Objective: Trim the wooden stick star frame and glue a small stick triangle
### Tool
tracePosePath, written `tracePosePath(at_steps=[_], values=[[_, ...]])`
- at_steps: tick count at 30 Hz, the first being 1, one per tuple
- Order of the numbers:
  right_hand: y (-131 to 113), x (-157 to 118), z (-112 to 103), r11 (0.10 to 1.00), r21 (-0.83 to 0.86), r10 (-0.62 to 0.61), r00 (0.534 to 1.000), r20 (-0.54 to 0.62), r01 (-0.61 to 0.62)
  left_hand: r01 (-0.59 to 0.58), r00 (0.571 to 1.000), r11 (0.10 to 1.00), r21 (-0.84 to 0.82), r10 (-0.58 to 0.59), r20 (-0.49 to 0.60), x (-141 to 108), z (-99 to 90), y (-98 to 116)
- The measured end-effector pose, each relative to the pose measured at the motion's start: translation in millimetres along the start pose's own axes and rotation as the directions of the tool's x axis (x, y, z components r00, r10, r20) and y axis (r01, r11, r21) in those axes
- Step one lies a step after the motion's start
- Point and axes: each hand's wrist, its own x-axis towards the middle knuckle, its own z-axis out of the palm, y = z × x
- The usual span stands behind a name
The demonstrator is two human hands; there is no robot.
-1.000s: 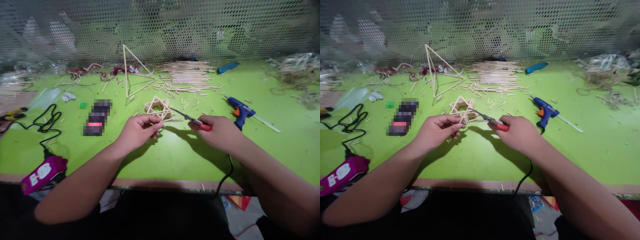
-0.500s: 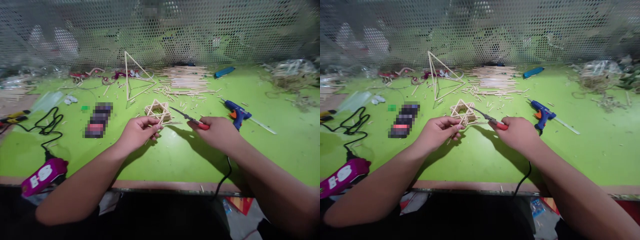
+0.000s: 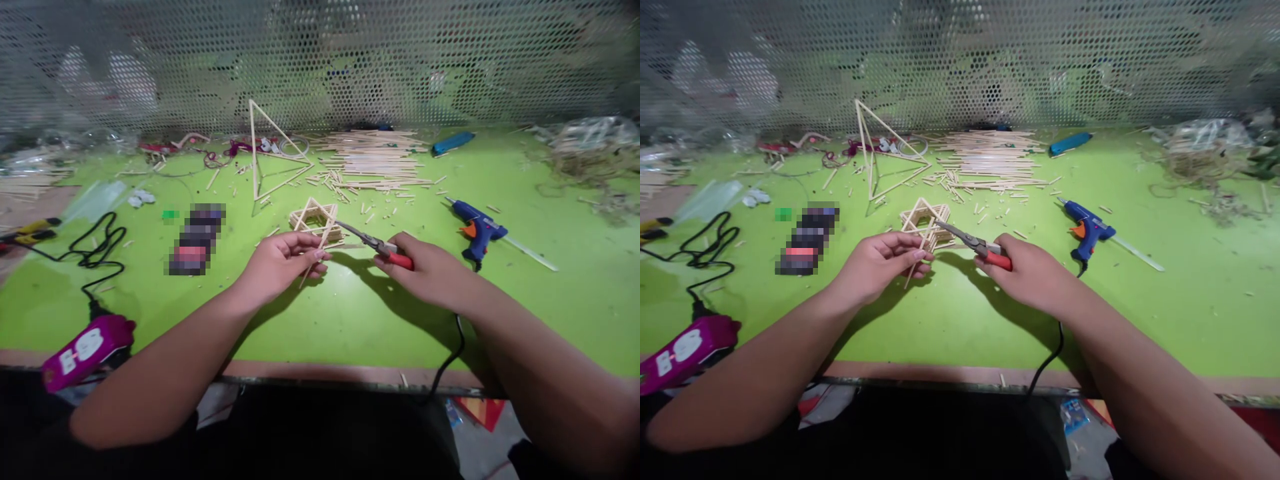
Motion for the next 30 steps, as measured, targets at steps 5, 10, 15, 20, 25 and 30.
tracePosePath(at_steps=[5, 10, 15, 20, 25, 30], values=[[-2.0, 0.0, 0.1, 0.999, 0.034, -0.004, 1.0, 0.026, 0.003, -0.005, 1.0, 1.0, 0.03, 0.005, -0.004, -0.9, 0.6, 1.6], [-2.3, -0.9, 0.1, 0.998, 0.06, -0.013, 0.999, 0.044, 0.01, -0.006, 1.0, 0.999, 0.041, 0.006, 0.0, -1.3, 1.4, 1.0], [-4.2, -2.1, -1.3, 0.998, 0.061, -0.026, 0.998, 0.058, 0.022, -0.007, 1.0, 0.998, 0.065, 0.008, -0.014, -2.3, 3.3, 1.1], [-2.9, -3.2, -2.2, 0.996, 0.071, -0.049, 0.996, 0.072, 0.044, -0.018, 0.999, 0.995, 0.1, 0.021, -0.026, -1.8, 2.6, 0.6], [-0.1, -0.5, 0.7, 0.998, 0.04, -0.055, 0.998, 0.039, 0.054, -0.047, 0.999, 0.98, 0.192, 0.05, -0.014, -2.2, 0.5, 3.1], [-6.6, 0.2, 2.5, 0.995, -0.061, 0.079, 0.996, -0.05, -0.082, -0.059, 0.998, 0.972, 0.228, 0.065, -0.018, -5.6, 1.1, 6.2]])
